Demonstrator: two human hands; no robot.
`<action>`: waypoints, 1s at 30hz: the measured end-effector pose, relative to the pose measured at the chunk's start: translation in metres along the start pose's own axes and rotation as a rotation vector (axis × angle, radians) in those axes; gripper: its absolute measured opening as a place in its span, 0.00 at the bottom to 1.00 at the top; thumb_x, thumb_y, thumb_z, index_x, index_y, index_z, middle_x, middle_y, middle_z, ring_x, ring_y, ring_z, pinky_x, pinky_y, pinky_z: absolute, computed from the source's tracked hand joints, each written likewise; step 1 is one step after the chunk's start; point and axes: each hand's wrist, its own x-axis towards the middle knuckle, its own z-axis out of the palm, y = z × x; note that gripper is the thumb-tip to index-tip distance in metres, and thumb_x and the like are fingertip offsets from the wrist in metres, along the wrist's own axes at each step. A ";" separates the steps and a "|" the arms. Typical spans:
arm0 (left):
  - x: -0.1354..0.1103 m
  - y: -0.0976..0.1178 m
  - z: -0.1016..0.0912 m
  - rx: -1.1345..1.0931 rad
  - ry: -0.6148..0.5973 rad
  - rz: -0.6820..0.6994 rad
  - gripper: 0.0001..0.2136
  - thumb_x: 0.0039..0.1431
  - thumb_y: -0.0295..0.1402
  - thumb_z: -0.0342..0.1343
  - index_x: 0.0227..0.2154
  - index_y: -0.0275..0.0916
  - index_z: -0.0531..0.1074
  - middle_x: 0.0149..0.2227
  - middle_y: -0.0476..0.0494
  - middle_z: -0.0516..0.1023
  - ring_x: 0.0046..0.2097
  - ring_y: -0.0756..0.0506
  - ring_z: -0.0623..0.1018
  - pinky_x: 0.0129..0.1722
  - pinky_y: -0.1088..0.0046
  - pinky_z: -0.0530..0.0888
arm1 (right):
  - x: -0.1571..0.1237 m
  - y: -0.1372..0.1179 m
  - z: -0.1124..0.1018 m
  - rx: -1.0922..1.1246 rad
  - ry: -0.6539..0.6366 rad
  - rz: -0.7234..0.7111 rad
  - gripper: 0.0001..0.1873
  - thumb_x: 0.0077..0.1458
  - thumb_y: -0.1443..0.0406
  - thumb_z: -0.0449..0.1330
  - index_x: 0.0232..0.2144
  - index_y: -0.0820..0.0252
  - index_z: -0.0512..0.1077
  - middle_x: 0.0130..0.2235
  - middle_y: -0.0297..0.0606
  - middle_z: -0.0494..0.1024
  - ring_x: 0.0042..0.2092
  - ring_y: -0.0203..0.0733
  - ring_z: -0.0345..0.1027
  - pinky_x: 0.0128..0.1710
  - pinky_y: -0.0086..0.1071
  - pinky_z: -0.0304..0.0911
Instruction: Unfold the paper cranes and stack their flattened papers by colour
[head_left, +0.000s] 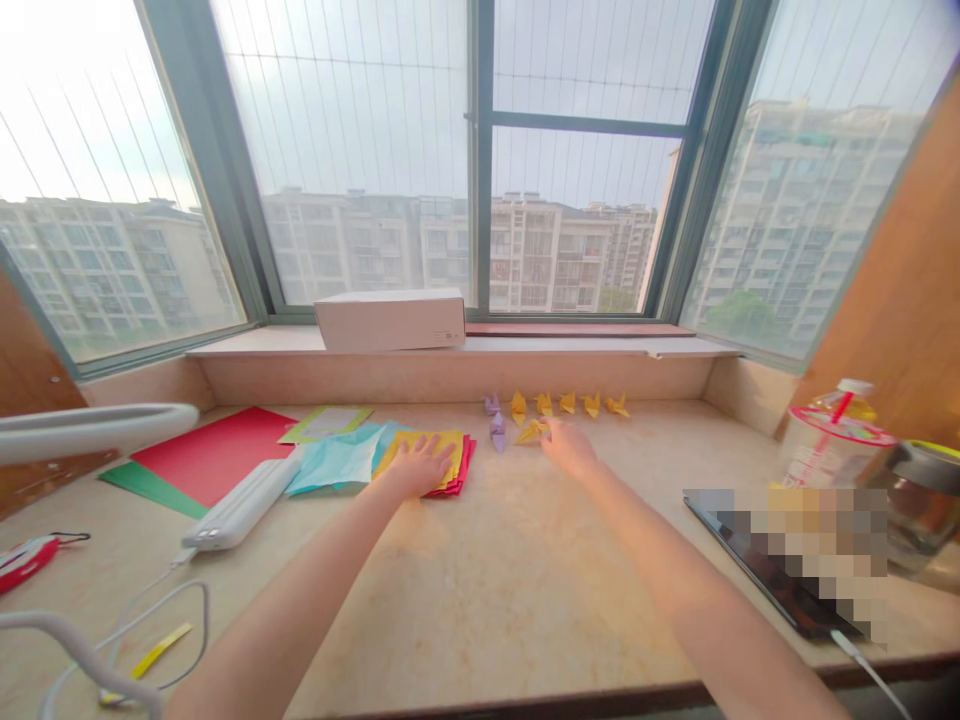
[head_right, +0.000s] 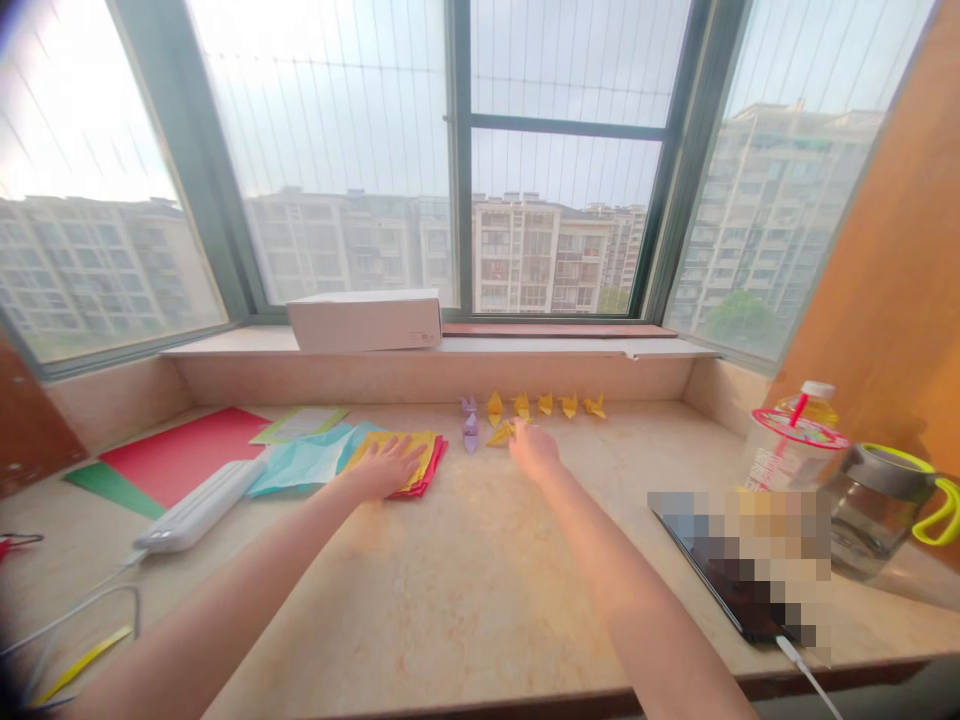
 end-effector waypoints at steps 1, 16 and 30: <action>0.001 0.002 -0.004 -0.006 0.035 0.015 0.19 0.63 0.31 0.49 0.56 0.41 0.69 0.60 0.28 0.68 0.62 0.28 0.65 0.56 0.39 0.60 | 0.007 0.002 0.003 -0.011 -0.003 0.014 0.21 0.58 0.65 0.58 0.55 0.58 0.69 0.46 0.47 0.81 0.46 0.47 0.75 0.40 0.31 0.64; -0.025 0.062 -0.037 -0.384 0.415 0.086 0.12 0.67 0.35 0.45 0.39 0.39 0.73 0.38 0.40 0.79 0.43 0.44 0.77 0.44 0.66 0.74 | -0.026 -0.033 0.007 0.054 0.178 -0.239 0.14 0.65 0.64 0.51 0.45 0.58 0.76 0.44 0.41 0.80 0.47 0.42 0.72 0.48 0.32 0.62; -0.046 0.092 -0.029 -0.995 0.446 -0.036 0.11 0.64 0.39 0.50 0.28 0.40 0.62 0.23 0.52 0.74 0.26 0.50 0.75 0.26 0.77 0.68 | -0.093 -0.065 0.007 0.548 0.283 -0.658 0.16 0.61 0.63 0.58 0.51 0.55 0.72 0.48 0.43 0.79 0.52 0.47 0.70 0.53 0.43 0.64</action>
